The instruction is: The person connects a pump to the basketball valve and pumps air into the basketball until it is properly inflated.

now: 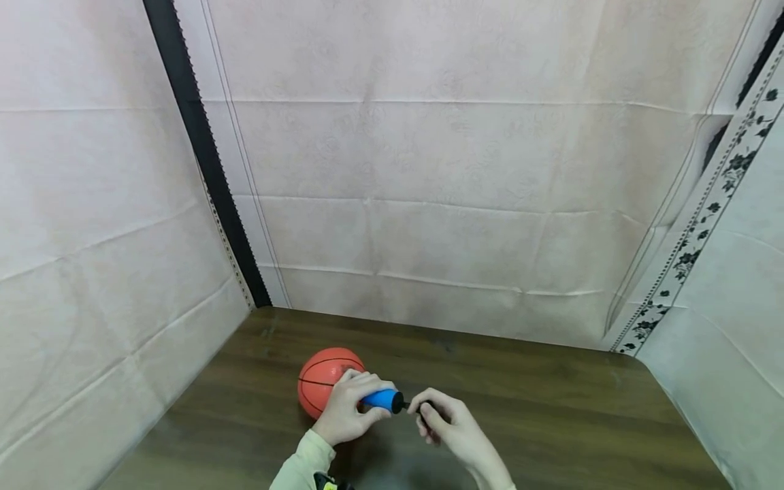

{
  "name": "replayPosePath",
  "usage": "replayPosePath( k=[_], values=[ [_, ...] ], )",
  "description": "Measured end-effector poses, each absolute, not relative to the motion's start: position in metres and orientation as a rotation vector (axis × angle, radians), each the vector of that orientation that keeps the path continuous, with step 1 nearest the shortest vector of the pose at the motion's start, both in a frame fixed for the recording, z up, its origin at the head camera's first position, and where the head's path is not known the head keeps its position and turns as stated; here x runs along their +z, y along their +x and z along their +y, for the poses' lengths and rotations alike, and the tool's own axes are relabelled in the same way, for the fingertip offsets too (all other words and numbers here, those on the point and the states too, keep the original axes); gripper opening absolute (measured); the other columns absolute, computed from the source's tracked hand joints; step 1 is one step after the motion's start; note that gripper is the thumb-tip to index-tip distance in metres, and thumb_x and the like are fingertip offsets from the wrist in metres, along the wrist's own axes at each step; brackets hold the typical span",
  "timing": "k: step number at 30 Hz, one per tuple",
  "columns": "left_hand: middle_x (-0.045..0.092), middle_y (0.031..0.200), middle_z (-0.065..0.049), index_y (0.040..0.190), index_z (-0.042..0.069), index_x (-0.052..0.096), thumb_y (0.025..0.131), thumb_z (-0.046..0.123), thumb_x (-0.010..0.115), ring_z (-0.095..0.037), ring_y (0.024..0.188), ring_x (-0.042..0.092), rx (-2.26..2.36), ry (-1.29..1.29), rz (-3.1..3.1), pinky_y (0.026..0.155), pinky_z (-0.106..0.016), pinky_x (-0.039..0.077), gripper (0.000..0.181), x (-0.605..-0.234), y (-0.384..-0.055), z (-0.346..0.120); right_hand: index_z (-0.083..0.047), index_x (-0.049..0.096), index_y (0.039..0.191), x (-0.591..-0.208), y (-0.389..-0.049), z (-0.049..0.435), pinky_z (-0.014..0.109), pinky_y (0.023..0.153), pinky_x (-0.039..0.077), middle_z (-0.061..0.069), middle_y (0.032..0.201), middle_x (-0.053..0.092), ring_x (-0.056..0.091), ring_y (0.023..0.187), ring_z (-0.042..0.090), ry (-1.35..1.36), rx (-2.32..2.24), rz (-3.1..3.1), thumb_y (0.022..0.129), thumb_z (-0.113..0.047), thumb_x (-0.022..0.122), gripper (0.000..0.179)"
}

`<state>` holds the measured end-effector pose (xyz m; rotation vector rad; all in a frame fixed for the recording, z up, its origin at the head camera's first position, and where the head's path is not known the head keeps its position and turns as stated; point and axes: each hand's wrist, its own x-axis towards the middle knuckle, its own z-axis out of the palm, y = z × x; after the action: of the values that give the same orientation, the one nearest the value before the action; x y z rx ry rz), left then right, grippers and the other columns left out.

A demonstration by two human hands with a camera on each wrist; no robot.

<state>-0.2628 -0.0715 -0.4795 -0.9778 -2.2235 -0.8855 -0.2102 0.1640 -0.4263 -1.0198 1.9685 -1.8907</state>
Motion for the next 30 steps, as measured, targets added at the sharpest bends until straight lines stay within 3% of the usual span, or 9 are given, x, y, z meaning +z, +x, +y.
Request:
replayPosePath(
  k=[4, 7, 12, 16, 21, 26, 30],
  values=[
    [0.070, 0.093, 0.010, 0.111, 0.028, 0.067, 0.085, 0.039, 0.072, -0.005, 0.083, 0.062, -0.822, -0.985, -2.194, 0.083, -0.031, 0.044, 0.029, -0.481, -0.264, -0.065, 0.015, 0.045, 0.112, -0.436, -0.217, 0.149, 0.032, 0.047, 0.040, 0.025, 0.072, 0.044, 0.044, 0.055, 0.025, -0.974, -1.932, 2.051, 0.106, -0.009, 0.031, 0.028],
    [0.070, 0.093, 0.011, 0.111, 0.027, 0.067, 0.084, 0.037, 0.073, -0.005, 0.084, 0.062, -0.843, -1.006, -2.157, 0.084, -0.032, 0.043, 0.029, -0.482, -0.265, -0.063, 0.012, 0.048, 0.113, -0.435, -0.216, 0.146, 0.030, 0.050, 0.043, 0.014, 0.070, 0.049, 0.048, 0.056, 0.016, -0.835, -1.910, 2.116, 0.106, -0.017, 0.036, 0.032],
    [0.070, 0.099, 0.010, 0.114, 0.027, 0.066, 0.081, 0.036, 0.076, -0.005, 0.089, 0.062, -0.889, -1.031, -2.148, 0.090, -0.038, 0.042, 0.036, -0.481, -0.266, -0.069, 0.000, 0.054, 0.117, -0.424, -0.211, 0.162, 0.026, 0.064, 0.047, -0.002, 0.081, 0.057, 0.053, 0.068, 0.006, -0.610, -1.866, 2.062, 0.104, -0.028, 0.045, 0.033],
    [0.070, 0.104, 0.011, 0.118, 0.030, 0.064, 0.081, 0.037, 0.076, -0.006, 0.095, 0.063, -0.926, -0.975, -2.171, 0.092, -0.040, 0.042, 0.040, -0.479, -0.267, -0.076, -0.003, 0.054, 0.119, -0.418, -0.205, 0.183, 0.028, 0.065, 0.045, -0.004, 0.084, 0.058, 0.048, 0.066, 0.014, -0.751, -2.003, 1.945, 0.106, -0.016, 0.036, 0.026],
    [0.071, 0.103, 0.010, 0.117, 0.030, 0.065, 0.076, 0.029, 0.081, -0.007, 0.097, 0.064, -0.967, -0.904, -2.163, 0.092, -0.039, 0.042, 0.044, -0.475, -0.270, -0.084, -0.006, 0.055, 0.117, -0.414, -0.201, 0.198, 0.037, 0.063, 0.035, -0.006, 0.081, 0.054, 0.039, 0.064, 0.024, -0.951, -2.143, 1.877, 0.105, -0.002, 0.026, 0.031],
    [0.071, 0.101, 0.010, 0.116, 0.029, 0.066, 0.078, 0.034, 0.079, -0.007, 0.095, 0.064, -0.961, -0.901, -2.166, 0.089, -0.040, 0.044, 0.040, -0.478, -0.270, -0.084, -0.010, 0.056, 0.111, -0.418, -0.205, 0.186, 0.034, 0.058, 0.042, -0.005, 0.074, 0.051, 0.044, 0.062, 0.016, -0.913, -2.095, 1.947, 0.105, -0.004, 0.033, 0.025],
    [0.071, 0.099, 0.010, 0.115, 0.030, 0.066, 0.082, 0.041, 0.074, -0.008, 0.093, 0.064, -0.935, -0.908, -2.186, 0.088, -0.040, 0.044, 0.036, -0.483, -0.269, -0.077, -0.006, 0.055, 0.109, -0.429, -0.213, 0.166, 0.025, 0.057, 0.045, -0.005, 0.073, 0.053, 0.049, 0.061, 0.007, -0.833, -2.042, 1.942, 0.105, -0.011, 0.035, 0.021]
  ],
)
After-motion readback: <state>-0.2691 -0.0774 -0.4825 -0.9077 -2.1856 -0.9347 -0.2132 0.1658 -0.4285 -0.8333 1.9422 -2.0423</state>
